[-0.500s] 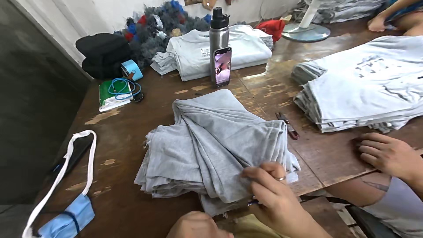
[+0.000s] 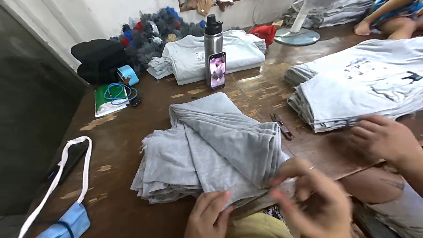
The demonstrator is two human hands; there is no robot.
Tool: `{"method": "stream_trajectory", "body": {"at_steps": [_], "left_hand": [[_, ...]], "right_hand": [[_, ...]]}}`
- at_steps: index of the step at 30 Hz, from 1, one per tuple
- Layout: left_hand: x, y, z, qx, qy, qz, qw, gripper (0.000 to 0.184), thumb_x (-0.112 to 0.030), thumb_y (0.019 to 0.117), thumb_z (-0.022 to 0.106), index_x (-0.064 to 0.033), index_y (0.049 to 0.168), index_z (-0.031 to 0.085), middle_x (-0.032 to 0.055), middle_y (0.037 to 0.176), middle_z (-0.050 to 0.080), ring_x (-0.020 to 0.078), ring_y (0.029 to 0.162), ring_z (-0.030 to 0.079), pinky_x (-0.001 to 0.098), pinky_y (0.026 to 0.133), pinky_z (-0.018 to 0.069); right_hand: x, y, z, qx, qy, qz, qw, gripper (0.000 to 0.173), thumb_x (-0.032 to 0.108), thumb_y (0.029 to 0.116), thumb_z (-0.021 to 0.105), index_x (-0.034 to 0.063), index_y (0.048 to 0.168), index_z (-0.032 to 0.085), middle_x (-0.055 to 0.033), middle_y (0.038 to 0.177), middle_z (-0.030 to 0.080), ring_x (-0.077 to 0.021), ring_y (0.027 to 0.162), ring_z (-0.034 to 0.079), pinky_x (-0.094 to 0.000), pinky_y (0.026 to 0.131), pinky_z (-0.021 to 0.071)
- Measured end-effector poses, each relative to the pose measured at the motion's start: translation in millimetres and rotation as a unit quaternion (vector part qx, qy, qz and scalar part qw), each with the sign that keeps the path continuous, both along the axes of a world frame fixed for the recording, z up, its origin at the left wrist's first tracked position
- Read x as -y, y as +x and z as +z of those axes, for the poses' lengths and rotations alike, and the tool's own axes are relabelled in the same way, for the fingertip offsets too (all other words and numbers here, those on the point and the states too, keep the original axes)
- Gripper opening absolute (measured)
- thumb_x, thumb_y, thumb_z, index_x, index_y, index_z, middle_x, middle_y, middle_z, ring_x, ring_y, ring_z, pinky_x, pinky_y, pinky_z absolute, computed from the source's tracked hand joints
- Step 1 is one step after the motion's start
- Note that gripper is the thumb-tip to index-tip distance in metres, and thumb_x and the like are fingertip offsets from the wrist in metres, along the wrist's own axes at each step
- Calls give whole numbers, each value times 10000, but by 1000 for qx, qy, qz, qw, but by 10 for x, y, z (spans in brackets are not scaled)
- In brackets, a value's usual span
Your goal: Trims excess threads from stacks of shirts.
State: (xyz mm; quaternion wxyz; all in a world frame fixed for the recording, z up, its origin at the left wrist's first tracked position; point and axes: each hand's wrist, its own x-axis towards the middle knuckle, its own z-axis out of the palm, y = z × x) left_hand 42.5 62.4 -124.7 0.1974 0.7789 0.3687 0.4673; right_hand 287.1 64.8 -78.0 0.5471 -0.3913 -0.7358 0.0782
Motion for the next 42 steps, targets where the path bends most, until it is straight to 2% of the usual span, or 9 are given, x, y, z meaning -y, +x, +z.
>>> {"method": "stream_trajectory", "body": {"at_steps": [5,9,14,19,23,25,28,35,42], "left_hand": [[-47,8,43,54,55,22,997,91,-205,977,696,-117,1001,690,-20,941,665,29,945,649,162,877,541],[-46,3,-4,58,87,50,993,137,-182,909,769,-107,986,684,-8,936,654,37,939,642,151,873,534],[-86,26,-20,113,71,95,986,166,-129,946,686,-191,1097,716,-54,1174,579,-33,1069,583,118,933,504],[-128,93,-34,135,-24,33,990,220,-134,1003,620,-63,1191,711,4,1067,721,-12,995,665,158,878,554],[-96,107,139,339,-237,-70,908,412,-177,1021,600,-54,1411,555,-66,1086,743,14,955,696,225,867,580],[-99,93,130,433,-281,-126,847,465,-162,990,644,-188,1444,546,-40,1150,743,84,1052,707,312,967,572],[-71,120,80,448,-253,-160,842,503,-117,952,690,-331,1401,610,-89,1228,722,48,1127,676,275,1005,542],[-80,260,-26,414,-145,-52,897,335,-153,894,768,-324,1183,763,-155,1100,739,-35,963,689,161,840,580],[-34,274,-22,412,-128,-29,902,136,-309,985,645,-262,1062,747,-135,1020,737,-33,857,701,148,713,593]], "right_hand": [[-110,-220,-343,118,-2,97,988,142,245,961,683,139,972,589,-11,988,699,-148,944,627,-307,851,473],[-122,-175,-325,60,-9,124,990,112,176,958,672,122,934,578,-19,886,645,-135,867,591,-280,838,456],[-117,-130,-211,-26,-3,126,992,197,155,968,665,114,883,492,-38,892,593,-109,875,597,-226,813,502],[-226,-252,-200,7,34,-9,999,171,117,979,609,97,876,474,-46,875,545,-63,785,556,-144,694,473],[-337,-332,-313,137,-6,-87,987,137,201,920,574,83,853,587,-88,788,571,-177,618,536,-300,510,436],[-282,-330,-239,149,-32,-68,986,196,238,927,616,84,816,566,-82,757,560,-175,649,538,-290,561,433],[-168,-326,-28,160,-70,-34,984,250,243,863,681,26,769,601,-138,774,628,-209,758,610,-286,673,477],[-33,-356,-64,165,-75,-2,983,515,490,1036,476,18,861,585,-176,932,648,-247,940,630,-323,847,491],[-8,-397,-243,210,-41,-41,976,401,461,999,537,109,832,630,-116,986,665,-245,961,621,-377,878,459]]}}
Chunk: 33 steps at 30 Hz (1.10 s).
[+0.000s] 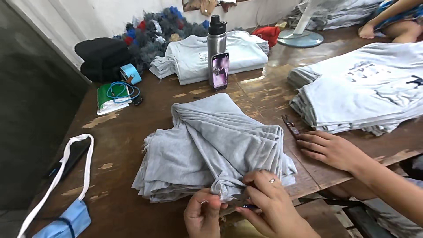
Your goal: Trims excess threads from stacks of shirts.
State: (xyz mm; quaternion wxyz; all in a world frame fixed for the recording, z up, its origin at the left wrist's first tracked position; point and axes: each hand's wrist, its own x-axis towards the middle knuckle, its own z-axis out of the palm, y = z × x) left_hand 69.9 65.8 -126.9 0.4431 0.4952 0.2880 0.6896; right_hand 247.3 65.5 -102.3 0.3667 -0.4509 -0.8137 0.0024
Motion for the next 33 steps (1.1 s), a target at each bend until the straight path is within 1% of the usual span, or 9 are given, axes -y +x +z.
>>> {"method": "stream_trajectory", "body": {"at_steps": [1,3,7,11,18,22,27,30,33], "left_hand": [[11,-7,2,-9,-2,1,1000,139,-332,993,631,-253,1035,738,-130,1011,732,-31,858,696,149,713,589],[29,-27,4,-13,0,-8,1000,145,-342,998,626,-242,1007,730,-118,1019,728,-26,885,691,155,735,585],[51,-59,13,-40,34,-27,998,92,-273,952,712,-228,1025,746,-117,1090,722,-25,978,676,148,820,568],[50,-81,4,-94,62,-12,994,121,-223,889,794,-201,998,746,-99,1110,724,3,1037,677,177,885,571],[49,-61,-8,-112,75,-4,991,117,-206,880,806,-193,984,753,-93,1121,714,10,1048,671,178,895,569],[44,-50,-13,-125,77,9,989,104,-212,886,801,-193,974,749,-101,1115,709,4,1071,658,170,913,556],[54,-52,10,-126,81,10,989,97,-240,898,789,-194,969,742,-103,1112,708,-1,1067,656,167,904,555],[63,-60,9,-123,77,6,989,95,-230,905,780,-193,983,740,-103,1125,706,-2,1068,656,165,909,553],[71,-72,-1,-118,66,6,991,88,-234,906,778,-200,979,743,-105,1100,708,-8,1031,663,154,880,558]], "right_hand": [[-9,10,-132,1,15,-8,1000,399,511,1018,505,160,853,596,-67,1026,625,-208,976,577,-357,889,430],[-12,0,-246,-2,36,-20,999,396,545,1015,495,195,854,585,-33,1052,612,-186,982,560,-351,894,422],[43,-73,-224,-10,20,-38,999,418,557,1010,491,197,822,589,-34,1039,620,-183,979,563,-358,915,409],[95,-154,-187,-14,-7,-42,999,459,581,1017,435,196,809,576,-43,1018,616,-193,972,559,-385,922,381],[88,-195,-199,15,0,-48,999,514,567,1053,313,203,781,553,-35,1010,608,-198,976,548,-399,929,352],[77,-199,-214,14,11,-51,999,530,563,1058,294,202,764,547,-30,983,614,-193,957,551,-392,923,353],[74,-187,-220,0,18,-46,999,549,609,1049,289,206,773,540,-27,975,609,-189,960,549,-387,938,348],[73,-194,-227,0,21,-49,999,546,600,1055,288,206,775,542,-24,976,610,-186,957,546,-382,938,347],[76,-199,-227,5,20,-52,998,537,570,1064,287,207,772,555,-17,976,618,-183,959,549,-380,938,346]]}}
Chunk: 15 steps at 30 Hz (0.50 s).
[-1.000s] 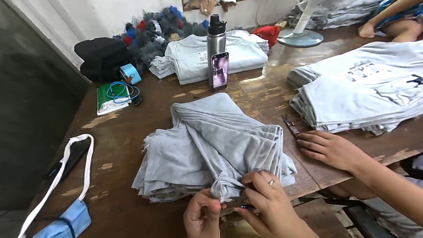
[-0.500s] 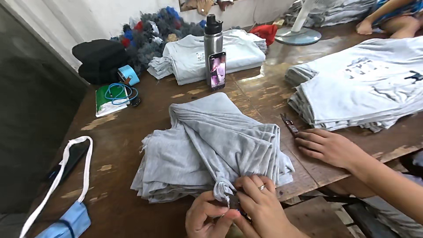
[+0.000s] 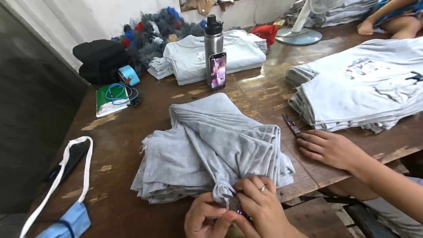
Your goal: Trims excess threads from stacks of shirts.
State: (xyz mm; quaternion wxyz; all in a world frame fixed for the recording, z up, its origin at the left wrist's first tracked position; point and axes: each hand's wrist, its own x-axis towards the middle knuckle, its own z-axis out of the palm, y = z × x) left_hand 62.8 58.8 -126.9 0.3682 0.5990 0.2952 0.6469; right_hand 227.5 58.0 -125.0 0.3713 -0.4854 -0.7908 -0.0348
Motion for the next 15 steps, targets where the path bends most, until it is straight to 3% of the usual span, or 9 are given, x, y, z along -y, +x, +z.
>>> {"method": "stream_trajectory", "body": {"at_steps": [4,8,10,12,15], "left_hand": [[12,12,6,16,-10,-4,1000,72,-229,922,762,-206,987,744,-98,1096,714,-2,1009,674,164,859,569],[29,-21,37,11,-15,11,1000,97,-124,912,758,-190,960,705,-87,1108,717,0,961,694,175,823,592],[18,-46,26,-11,3,38,999,139,-106,885,786,-180,954,692,-79,1051,723,4,932,701,172,805,595],[10,-91,15,-42,41,56,997,163,-107,871,803,-162,931,662,-69,967,698,6,897,685,163,788,586],[-31,-217,14,-80,102,21,991,213,-75,872,801,-124,906,596,-47,939,665,31,904,676,184,815,584]], "right_hand": [[-6,24,16,-7,-2,2,1000,533,539,1076,285,198,786,574,-15,970,618,-181,957,551,-373,927,357],[-42,106,64,-66,-9,10,998,433,530,1040,436,160,857,570,-54,993,634,-188,938,587,-365,863,428],[-118,157,66,-74,12,11,997,235,365,984,543,146,905,575,-60,1011,650,-185,931,613,-341,800,479],[-181,231,80,-96,30,43,994,75,204,936,569,133,918,556,-57,1024,677,-168,930,639,-304,788,511],[-201,376,136,-164,35,118,979,65,104,949,530,142,915,488,-28,997,683,-125,901,616,-235,809,487]]}}
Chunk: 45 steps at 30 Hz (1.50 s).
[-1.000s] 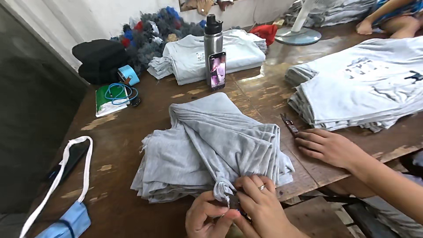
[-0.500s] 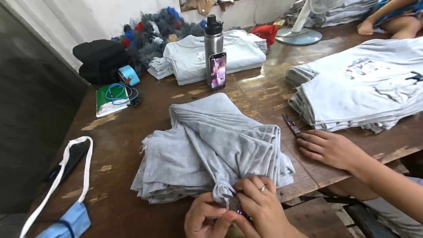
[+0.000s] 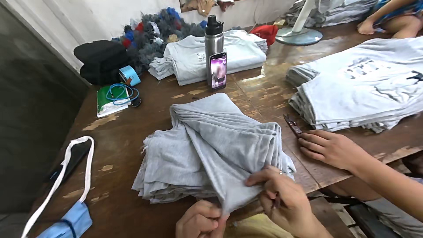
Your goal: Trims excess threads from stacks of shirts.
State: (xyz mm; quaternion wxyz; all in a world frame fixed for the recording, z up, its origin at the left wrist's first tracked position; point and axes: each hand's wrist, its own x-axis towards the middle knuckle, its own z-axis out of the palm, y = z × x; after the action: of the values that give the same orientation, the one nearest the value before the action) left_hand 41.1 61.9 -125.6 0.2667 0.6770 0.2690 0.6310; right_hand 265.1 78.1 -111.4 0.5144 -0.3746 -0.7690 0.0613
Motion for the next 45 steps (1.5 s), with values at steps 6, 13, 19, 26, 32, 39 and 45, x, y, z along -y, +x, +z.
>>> {"method": "stream_trajectory", "body": {"at_steps": [6,13,19,26,32,39,45], "left_hand": [[-36,-227,-30,-84,-47,-89,991,182,-58,874,786,-83,874,607,-17,926,699,43,895,677,174,825,565],[33,-277,39,-141,-117,-24,983,157,-109,894,774,-71,837,633,4,892,729,20,870,710,164,765,595],[35,-267,30,-169,-166,5,972,64,-90,900,741,-67,883,684,21,982,751,21,944,710,164,807,592],[60,-288,40,-151,-193,-74,967,71,-110,983,648,-73,993,588,28,1008,696,-9,874,656,119,718,539],[60,-323,42,-141,-200,-83,966,75,-145,1008,622,-95,1012,566,9,1010,679,-20,867,643,108,710,527],[49,-301,32,-136,-195,-99,966,81,-138,1002,632,-93,1012,565,7,1005,680,-26,864,640,101,697,520],[58,-417,82,-219,-154,-306,914,315,-317,972,677,-10,947,742,100,982,753,142,1019,697,288,961,526]], "right_hand": [[32,98,-54,163,-28,-19,986,194,326,998,476,164,968,579,-21,959,649,-200,904,573,-350,791,444],[97,56,-44,317,7,-62,946,573,647,1038,320,181,918,631,-31,1037,619,-232,947,548,-385,823,393],[105,29,-128,356,38,-92,929,555,646,1033,325,206,873,623,-6,1052,617,-220,949,532,-382,825,371],[124,-57,-207,344,44,-124,930,517,590,1062,307,223,837,593,6,1036,607,-209,960,526,-379,849,358],[126,-31,-189,343,37,-114,931,528,612,1050,322,219,820,588,0,1040,608,-212,953,529,-381,845,363],[120,-117,-220,327,40,-146,933,533,590,1062,296,224,798,579,11,997,604,-203,936,522,-378,843,350],[130,-115,-158,238,45,-121,963,343,542,1005,532,222,890,574,-24,1066,606,-229,1009,521,-394,909,349]]}}
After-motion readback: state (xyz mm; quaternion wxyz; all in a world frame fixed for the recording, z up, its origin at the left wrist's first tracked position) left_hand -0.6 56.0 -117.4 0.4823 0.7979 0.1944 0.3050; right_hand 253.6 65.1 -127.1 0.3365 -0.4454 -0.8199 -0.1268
